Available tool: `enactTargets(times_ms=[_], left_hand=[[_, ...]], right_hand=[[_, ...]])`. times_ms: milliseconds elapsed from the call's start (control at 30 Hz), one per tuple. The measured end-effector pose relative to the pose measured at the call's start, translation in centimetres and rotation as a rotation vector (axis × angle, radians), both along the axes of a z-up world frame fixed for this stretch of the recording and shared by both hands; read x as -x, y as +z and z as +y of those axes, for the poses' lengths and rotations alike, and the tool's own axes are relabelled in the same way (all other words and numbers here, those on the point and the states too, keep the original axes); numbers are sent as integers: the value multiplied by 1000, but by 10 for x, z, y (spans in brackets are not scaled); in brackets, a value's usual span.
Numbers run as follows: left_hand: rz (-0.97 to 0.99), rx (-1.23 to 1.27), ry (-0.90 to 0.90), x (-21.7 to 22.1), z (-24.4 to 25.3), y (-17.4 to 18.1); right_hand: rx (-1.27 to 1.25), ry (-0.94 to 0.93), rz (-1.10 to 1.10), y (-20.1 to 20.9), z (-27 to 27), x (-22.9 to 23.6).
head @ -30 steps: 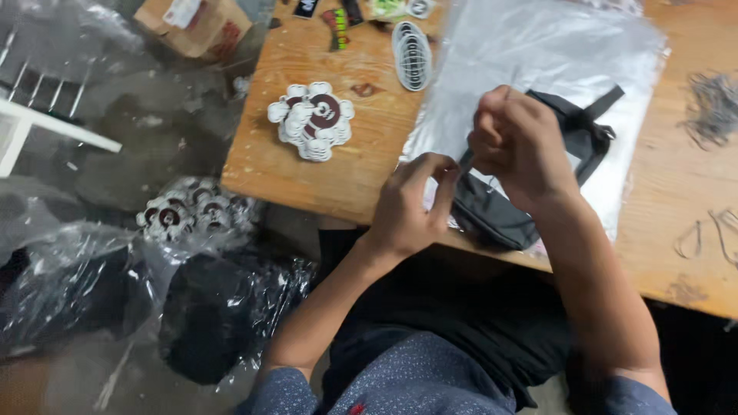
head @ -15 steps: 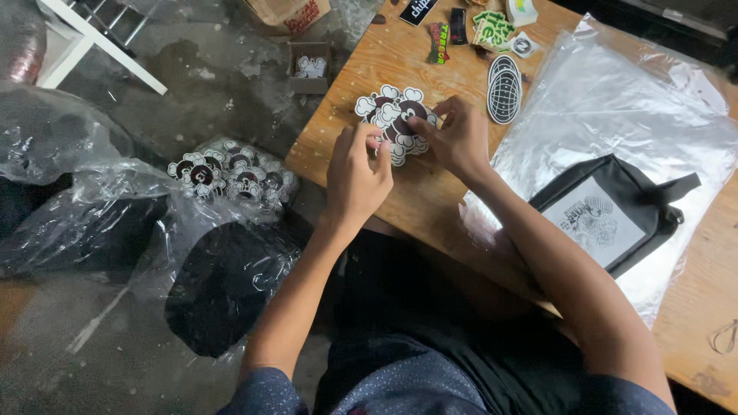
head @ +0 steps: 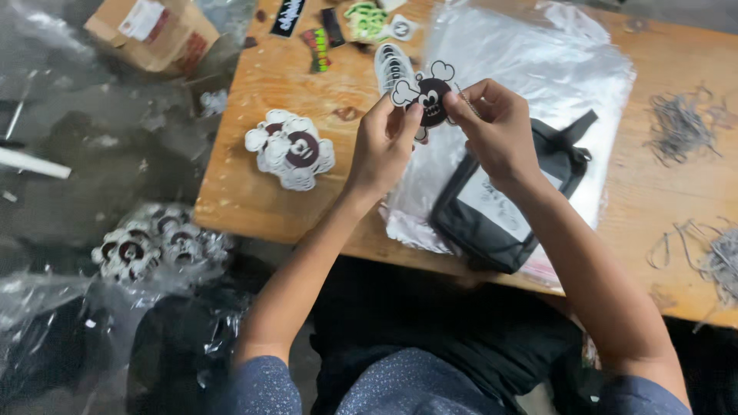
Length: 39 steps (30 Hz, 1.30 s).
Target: The person unpacks a black pouch from a plastic bag, attaches a metal chain to a cartoon sticker, and places the sticker on the pouch. They then place the pouch back into the plastic bag and seal it. The process is repeated with a second pouch.
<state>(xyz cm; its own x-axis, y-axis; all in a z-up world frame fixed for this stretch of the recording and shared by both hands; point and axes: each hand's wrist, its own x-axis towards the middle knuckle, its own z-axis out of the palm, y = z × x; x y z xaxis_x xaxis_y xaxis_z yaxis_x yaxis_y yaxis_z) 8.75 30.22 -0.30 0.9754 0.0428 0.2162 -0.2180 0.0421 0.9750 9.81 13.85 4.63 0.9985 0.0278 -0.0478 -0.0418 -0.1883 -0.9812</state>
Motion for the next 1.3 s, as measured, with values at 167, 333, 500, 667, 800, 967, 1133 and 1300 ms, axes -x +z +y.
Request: enactTargets(times_ms=[167, 333, 500, 667, 800, 967, 1133, 1300], left_hand=[[14, 14, -143, -14, -73, 31], [-79, -246, -226, -23, -105, 27], [-276, -223, -226, -34, -106, -9], [-365, -258, -188, -24, -105, -8], [-551, -375, -153, -17, -103, 3], [-648, -428, -119, -16, -102, -13], [-720, -479, -105, -18, -100, -22], [-823, -578, -36, -19, -100, -19]], right_hand=[[219, -145, -234, 6, -83, 5], [400, -204, -353, -7, -128, -4], [351, -73, -636, -41, -133, -17], [307, -91, -677, -52, -119, -2], [361, -154, -732, -59, -119, 8], [390, -151, -802, -58, -119, 12], [377, -137, -847, -60, -121, 13], [455, -148, -903, -60, -120, 15]])
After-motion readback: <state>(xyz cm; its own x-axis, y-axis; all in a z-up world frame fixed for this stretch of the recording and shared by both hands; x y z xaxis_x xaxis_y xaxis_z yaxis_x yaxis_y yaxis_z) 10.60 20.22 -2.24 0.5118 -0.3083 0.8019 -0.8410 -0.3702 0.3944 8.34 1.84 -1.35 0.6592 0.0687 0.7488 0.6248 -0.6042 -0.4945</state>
